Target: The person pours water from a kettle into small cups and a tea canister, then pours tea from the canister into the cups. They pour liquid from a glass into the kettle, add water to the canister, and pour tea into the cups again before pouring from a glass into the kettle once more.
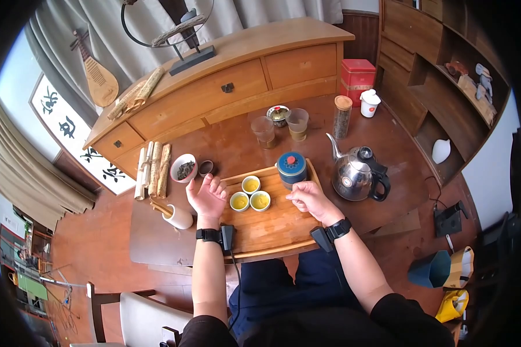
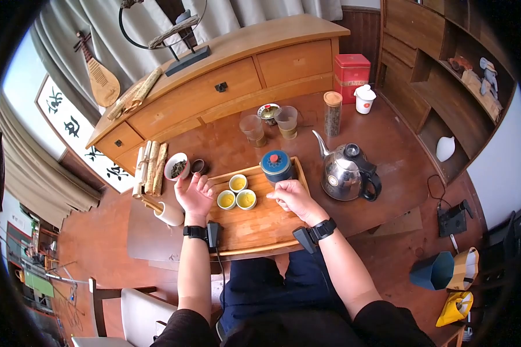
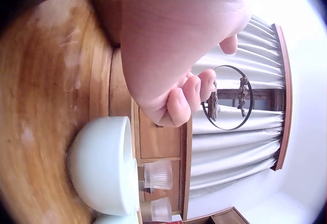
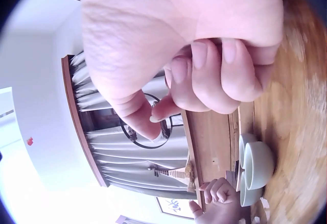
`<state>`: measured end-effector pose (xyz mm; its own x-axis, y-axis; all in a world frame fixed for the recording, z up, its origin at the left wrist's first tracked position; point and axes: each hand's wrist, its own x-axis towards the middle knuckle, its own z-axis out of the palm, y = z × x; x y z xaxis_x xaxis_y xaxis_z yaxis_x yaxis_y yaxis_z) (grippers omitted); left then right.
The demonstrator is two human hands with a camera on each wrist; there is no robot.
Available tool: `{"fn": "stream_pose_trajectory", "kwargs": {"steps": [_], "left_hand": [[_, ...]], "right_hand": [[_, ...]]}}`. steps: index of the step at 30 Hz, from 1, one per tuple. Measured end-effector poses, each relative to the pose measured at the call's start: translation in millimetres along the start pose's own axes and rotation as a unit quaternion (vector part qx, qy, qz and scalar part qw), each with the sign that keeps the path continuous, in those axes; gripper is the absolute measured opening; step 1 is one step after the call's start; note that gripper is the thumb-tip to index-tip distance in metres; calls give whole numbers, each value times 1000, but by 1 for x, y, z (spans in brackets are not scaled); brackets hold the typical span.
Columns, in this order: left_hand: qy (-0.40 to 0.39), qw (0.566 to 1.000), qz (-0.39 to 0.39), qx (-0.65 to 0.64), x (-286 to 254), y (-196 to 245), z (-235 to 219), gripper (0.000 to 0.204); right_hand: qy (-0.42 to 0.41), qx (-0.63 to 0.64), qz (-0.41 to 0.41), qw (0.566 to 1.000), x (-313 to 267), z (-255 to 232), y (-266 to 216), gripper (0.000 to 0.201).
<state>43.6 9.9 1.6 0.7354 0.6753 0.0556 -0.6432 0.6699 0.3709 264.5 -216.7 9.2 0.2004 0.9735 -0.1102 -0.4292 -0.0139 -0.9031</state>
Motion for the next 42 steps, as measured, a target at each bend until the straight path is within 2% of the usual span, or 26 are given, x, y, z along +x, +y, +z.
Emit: {"fn": "stream_pose_trajectory", "kwargs": {"steps": [3,8,11,12,13,14,15,16,18,19,21,26,28,32,34,36,38,42], "left_hand": [[-6,1000,-2,-1,2,1,-2,46],[-23,999,-9,23,9,4,8,41],[-5,991,-30,128,9,14,34,26],[-3,991,-29,128,11,14,41,26],[53,964,-25,258,13,14,46,22],[107,918,-20,383,12,15,52,18],[60,831,-21,553,4,18,58,10],[38,736,-9,676,1,13,63,31],[-2,491,-45,870,-8,10,62,62],[-1,490,-46,871,-11,9,62,62],[-57,414,-121,901,-18,4,66,82],[-79,399,-118,906,-19,-9,55,84],[-46,399,-93,911,-17,-14,53,77],[-55,400,-78,911,-12,-10,60,67],[-50,389,-60,918,-7,2,55,60],[-36,398,-46,916,-2,15,54,58],[24,409,-44,911,1,33,57,56],[71,366,-42,927,12,73,52,59]], "right_hand": [[-10,17,-4,1000,0,-1,0,34],[-17,-29,2,999,4,-2,6,34],[-32,-18,5,999,4,-4,5,35],[-37,-10,6,999,4,-4,5,35],[-38,-9,7,999,4,-3,5,35],[-33,-12,6,999,4,-3,5,35],[-28,-15,4,1000,4,-2,4,35],[-29,-14,3,999,3,-1,3,35],[-26,-17,1,1000,2,0,2,34],[-27,-15,1,1000,2,-1,2,34],[-31,-21,-1,999,3,-2,4,34],[-29,-29,1,999,2,0,2,34],[-24,-36,3,999,2,2,1,34],[-25,-35,0,999,4,0,4,35],[-25,-37,-2,999,4,-1,5,36],[-28,-45,2,999,5,-1,5,36],[-29,-54,-1,998,7,-1,7,37],[-33,-79,-21,996,8,-1,8,37]]}}
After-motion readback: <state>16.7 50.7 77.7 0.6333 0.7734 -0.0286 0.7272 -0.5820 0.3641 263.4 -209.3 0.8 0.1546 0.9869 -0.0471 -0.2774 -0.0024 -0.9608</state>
